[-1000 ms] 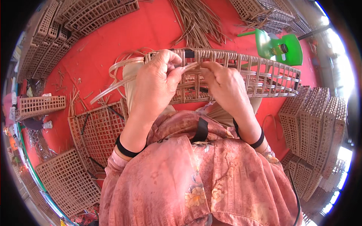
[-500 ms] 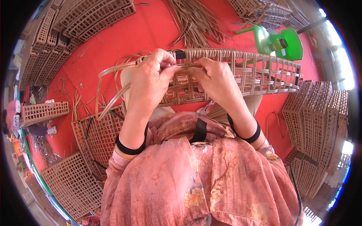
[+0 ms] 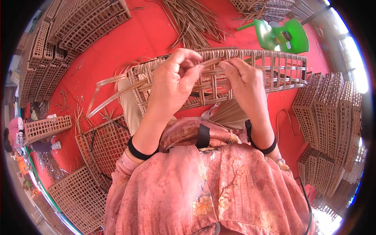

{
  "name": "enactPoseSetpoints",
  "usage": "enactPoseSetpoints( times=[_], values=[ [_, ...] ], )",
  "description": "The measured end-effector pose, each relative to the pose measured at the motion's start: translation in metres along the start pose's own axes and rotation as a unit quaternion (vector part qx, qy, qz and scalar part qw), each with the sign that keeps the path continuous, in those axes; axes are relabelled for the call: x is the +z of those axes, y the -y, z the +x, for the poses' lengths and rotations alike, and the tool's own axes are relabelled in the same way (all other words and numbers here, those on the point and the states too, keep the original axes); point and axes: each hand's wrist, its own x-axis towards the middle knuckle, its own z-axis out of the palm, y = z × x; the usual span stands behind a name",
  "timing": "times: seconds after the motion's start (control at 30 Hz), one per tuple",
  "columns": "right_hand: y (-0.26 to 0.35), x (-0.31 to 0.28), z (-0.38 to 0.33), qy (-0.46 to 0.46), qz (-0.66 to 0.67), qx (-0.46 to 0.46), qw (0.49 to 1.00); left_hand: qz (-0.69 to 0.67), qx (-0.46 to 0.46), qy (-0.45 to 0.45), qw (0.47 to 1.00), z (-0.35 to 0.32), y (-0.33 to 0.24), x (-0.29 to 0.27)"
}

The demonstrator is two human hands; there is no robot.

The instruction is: Weaving thin wooden or bamboo strips to construct or reinforce a rectangular basket structure.

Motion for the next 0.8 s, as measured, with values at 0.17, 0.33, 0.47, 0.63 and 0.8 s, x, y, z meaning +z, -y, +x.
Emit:
enactPoseSetpoints(
  times=[0.17,0.33,0.47,0.63,0.8],
  values=[
    [-0.015,0.016,0.006,0.063,-0.104,-0.038,0.992,0.181,0.001,-0.03,0.983,-0.006,0.001,0.005],
    [-0.021,0.023,0.016,0.072,-0.075,-0.03,0.994,0.152,0.017,0.0,0.988,0.007,0.008,0.012],
    [-0.019,0.013,0.012,-0.045,0.0,-0.036,0.998,0.214,0.079,-0.013,0.973,0.009,0.008,0.018],
    [-0.016,-0.039,-0.007,-0.114,0.049,-0.004,0.992,0.17,0.217,0.015,0.961,0.026,0.003,0.041],
    [-0.032,-0.054,-0.004,-0.087,0.079,0.039,0.992,0.032,0.149,0.094,0.984,0.032,-0.005,0.062]
  ],
)
